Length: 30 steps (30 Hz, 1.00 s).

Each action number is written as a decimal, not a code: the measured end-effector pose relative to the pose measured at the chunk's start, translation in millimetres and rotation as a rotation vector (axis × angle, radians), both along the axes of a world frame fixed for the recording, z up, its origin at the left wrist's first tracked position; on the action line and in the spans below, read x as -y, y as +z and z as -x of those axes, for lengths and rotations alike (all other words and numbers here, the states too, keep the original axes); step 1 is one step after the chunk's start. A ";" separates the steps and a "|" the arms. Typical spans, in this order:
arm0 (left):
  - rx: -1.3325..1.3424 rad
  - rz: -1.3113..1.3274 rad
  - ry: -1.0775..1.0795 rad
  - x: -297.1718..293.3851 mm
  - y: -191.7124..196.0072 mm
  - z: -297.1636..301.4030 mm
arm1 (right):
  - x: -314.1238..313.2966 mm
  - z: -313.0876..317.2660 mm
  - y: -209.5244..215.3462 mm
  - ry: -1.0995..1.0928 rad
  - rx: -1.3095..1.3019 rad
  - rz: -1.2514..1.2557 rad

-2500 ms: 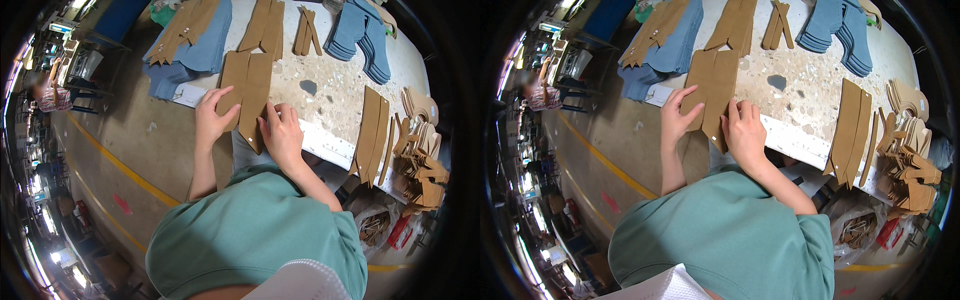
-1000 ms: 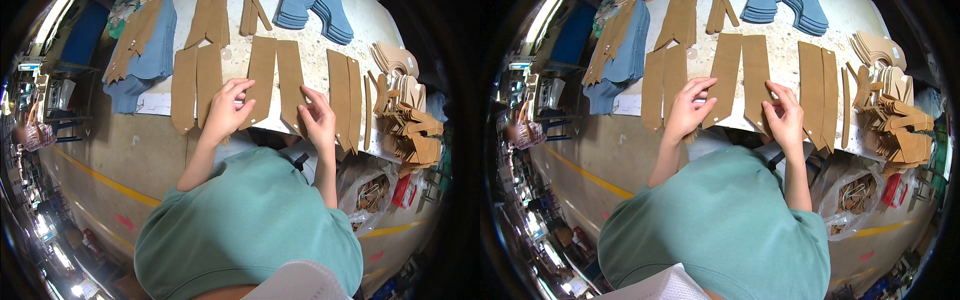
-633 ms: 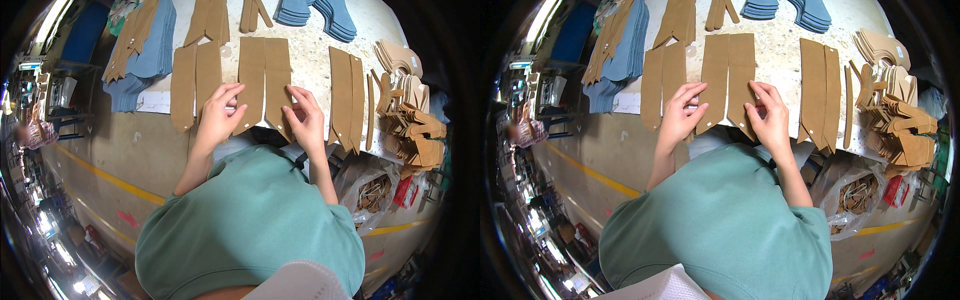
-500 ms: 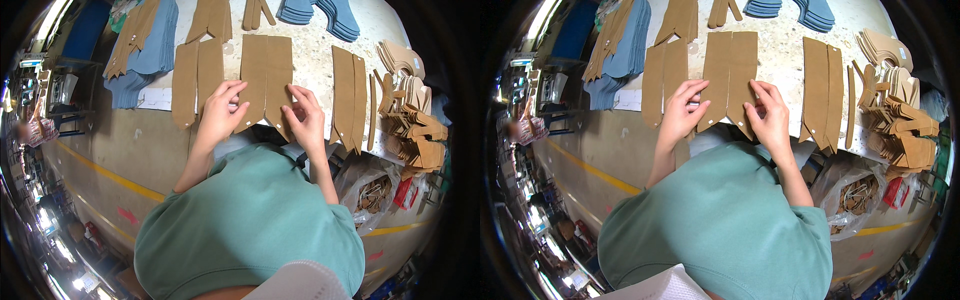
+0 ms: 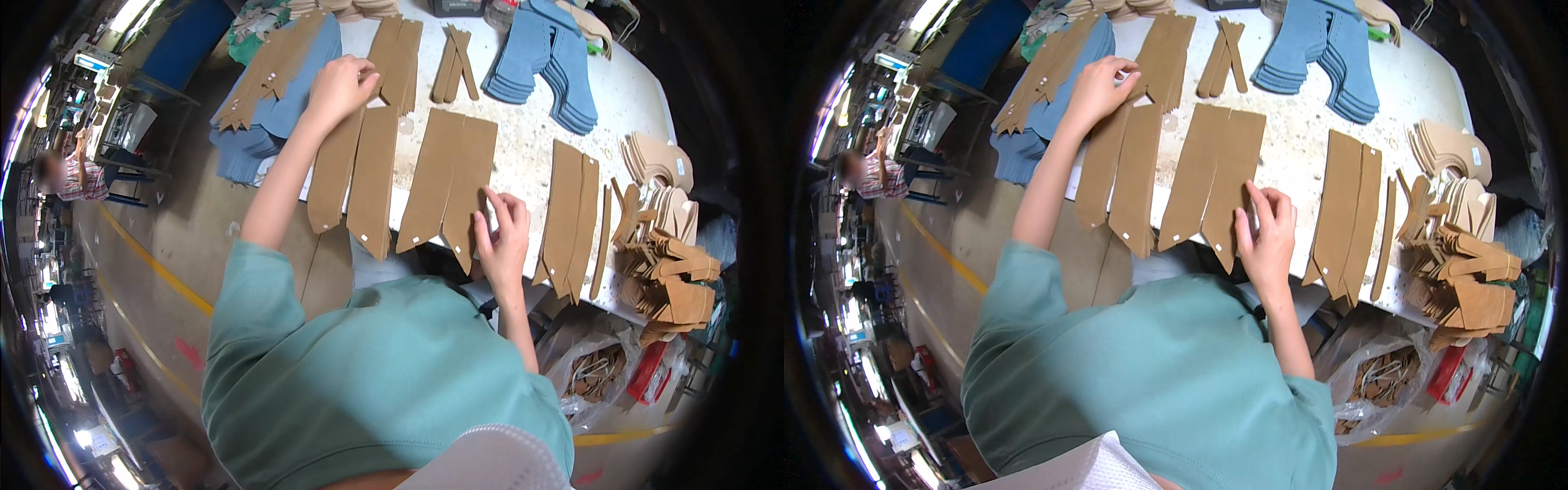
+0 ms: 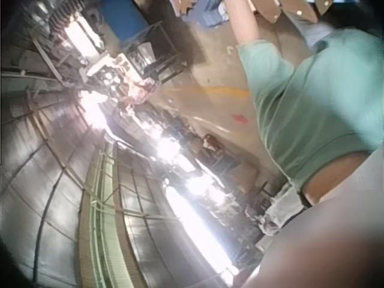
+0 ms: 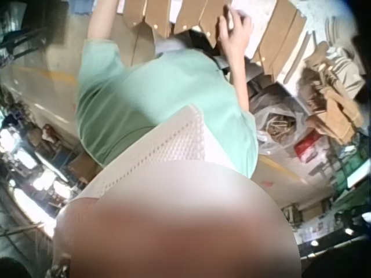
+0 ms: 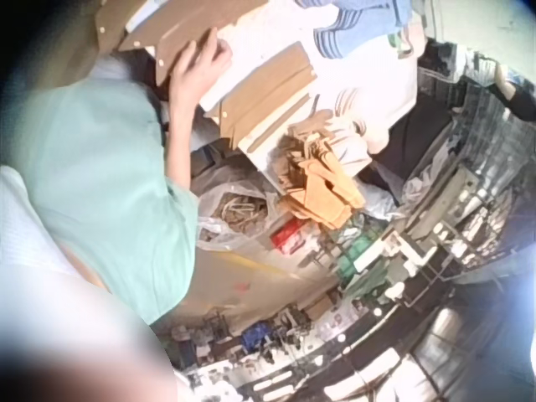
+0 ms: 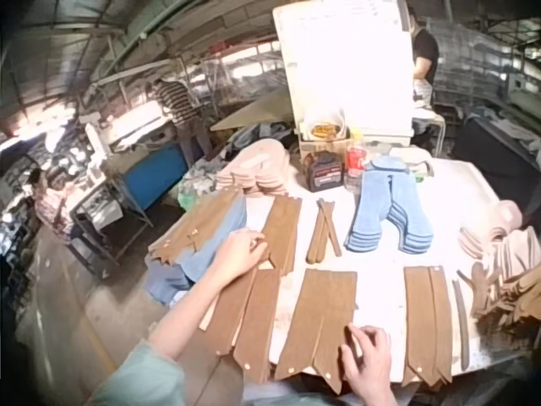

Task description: The person repeatedly picks up small brown cardboard pieces from a table, aligns them with other pieces, and places them into stacks. The person handles the pieces by hand, organizing them into neat piles on the work surface.

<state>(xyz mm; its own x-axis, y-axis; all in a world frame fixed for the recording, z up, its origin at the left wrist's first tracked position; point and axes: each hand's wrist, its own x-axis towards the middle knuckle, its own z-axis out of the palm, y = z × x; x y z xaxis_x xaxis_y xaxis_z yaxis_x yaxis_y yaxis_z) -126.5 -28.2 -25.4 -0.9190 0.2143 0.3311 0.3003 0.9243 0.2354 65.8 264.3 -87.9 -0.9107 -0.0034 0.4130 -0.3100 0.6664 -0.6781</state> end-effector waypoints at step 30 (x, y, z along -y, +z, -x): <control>0.337 -1.274 -0.159 -15.7 18.8 31.3 | -12.6 3.0 18.5 0.036 0.177 0.340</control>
<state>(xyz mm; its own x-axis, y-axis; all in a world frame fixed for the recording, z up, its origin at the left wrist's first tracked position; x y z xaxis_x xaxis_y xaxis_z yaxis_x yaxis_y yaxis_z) -157.8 -12.5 -6.6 -0.9892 0.0381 0.1416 0.1403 -0.0362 0.9895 62.8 277.0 -69.3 -0.9698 0.0733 0.2325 -0.1875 0.3853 -0.9035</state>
